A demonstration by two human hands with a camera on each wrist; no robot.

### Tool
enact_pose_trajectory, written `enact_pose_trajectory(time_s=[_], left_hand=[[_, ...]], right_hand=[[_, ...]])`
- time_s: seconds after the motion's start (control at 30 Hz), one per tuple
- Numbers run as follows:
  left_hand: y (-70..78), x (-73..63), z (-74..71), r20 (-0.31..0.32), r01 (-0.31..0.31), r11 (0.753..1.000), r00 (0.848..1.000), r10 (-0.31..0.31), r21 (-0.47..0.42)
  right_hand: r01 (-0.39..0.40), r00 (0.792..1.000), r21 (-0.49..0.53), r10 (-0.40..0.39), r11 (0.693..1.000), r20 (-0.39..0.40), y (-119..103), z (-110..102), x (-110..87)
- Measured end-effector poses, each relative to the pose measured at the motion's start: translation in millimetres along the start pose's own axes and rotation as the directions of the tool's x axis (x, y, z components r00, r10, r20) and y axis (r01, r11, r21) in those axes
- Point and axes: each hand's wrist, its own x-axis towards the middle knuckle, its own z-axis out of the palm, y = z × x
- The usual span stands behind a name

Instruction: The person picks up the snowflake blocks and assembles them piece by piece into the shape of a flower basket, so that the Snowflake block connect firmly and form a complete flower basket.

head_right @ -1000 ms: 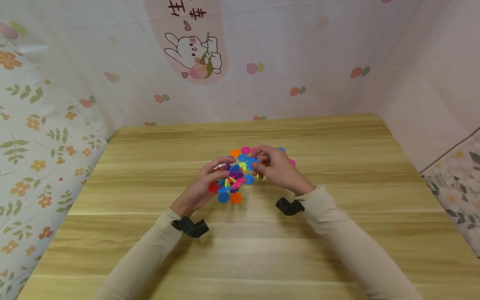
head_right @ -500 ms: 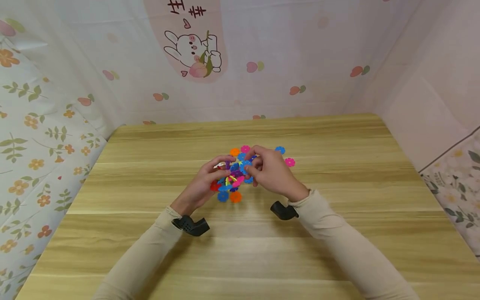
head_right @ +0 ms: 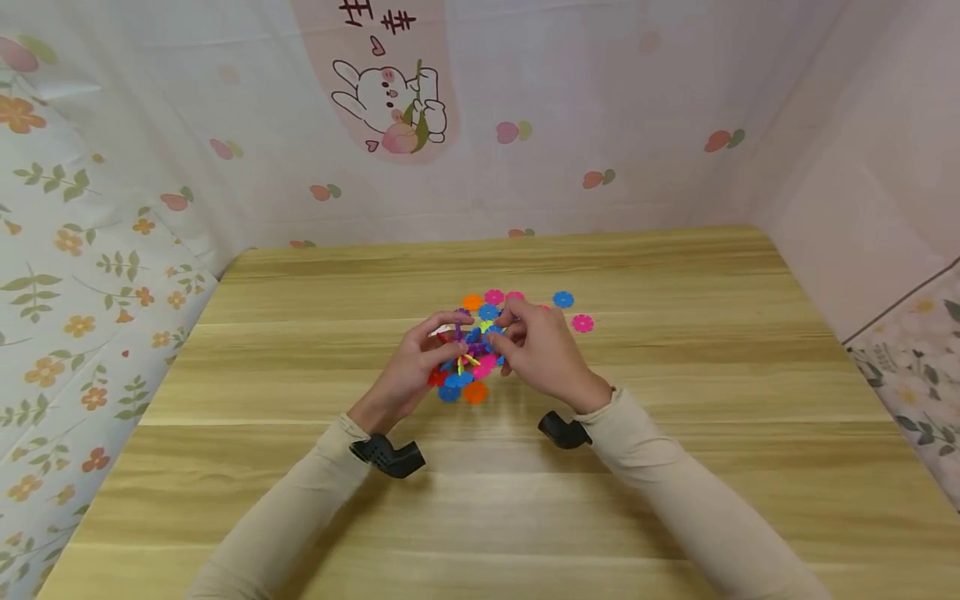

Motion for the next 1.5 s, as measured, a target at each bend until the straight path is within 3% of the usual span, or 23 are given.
enact_pose_trajectory(time_s=[0.23, 0.37, 0.5, 0.63, 0.83, 1.0, 1.13, 1.33, 1.4, 1.5], left_hand=[[0.3, -0.7, 2.2, -0.034, -0.010, 1.000, 0.999, 0.011, 0.011], [0.7, 1.8, 7.0, -0.028, -0.006, 0.999, 1.000, 0.007, 0.041], [12.7, -1.3, 15.2, -0.030, 0.002, 0.995, 1.000, 0.001, 0.100], [11.6, -2.0, 9.3, -0.017, 0.022, 0.995, 1.000, -0.021, 0.099], [-0.4, 5.8, -1.9, 0.046, 0.050, 0.995, 0.998, -0.046, -0.089], [-0.4, 4.6, -2.1, 0.089, 0.030, 0.970, 0.996, -0.009, -0.242], [-1.5, 3.9, 0.1, 0.089, 0.003, 0.967, 0.996, 0.020, -0.253], [-1.7, 3.3, 0.0, 0.044, -0.021, 0.980, 0.999, 0.030, -0.195], [-2.2, 2.8, -1.1, 0.048, -0.019, 0.986, 0.998, 0.028, -0.165], [-3.6, 2.0, -2.8, 0.065, -0.019, 0.992, 0.998, 0.027, -0.124]], right_hand=[[0.016, 1.000, 0.051, -0.015, 0.999, -0.027, 3.5, -1.2, -3.1], [0.059, 0.995, 0.008, -0.058, 0.998, -0.087, 4.3, 2.0, -3.6], [0.079, 0.988, -0.039, -0.083, 0.996, -0.128, 6.0, 5.3, -2.8], [0.043, 0.993, -0.011, -0.044, 0.999, -0.110, 9.8, 9.0, -0.5], [-0.076, 0.989, 0.057, 0.083, 0.995, -0.124, 11.6, 8.5, -1.0], [-0.066, 0.979, 0.121, 0.088, 0.990, -0.183, -2.5, 8.8, -3.9], [-0.059, 0.989, 0.184, 0.083, 0.981, -0.125, -10.5, 9.2, -7.3], [-0.100, 0.993, 0.338, 0.113, 0.936, -0.019, 19.1, -0.1, -7.2], [-0.103, 0.993, 0.318, 0.116, 0.942, -0.021, 30.3, -8.2, -4.3], [-0.142, 0.989, 0.164, 0.147, 0.976, -0.017, 46.2, -26.8, 2.6]])
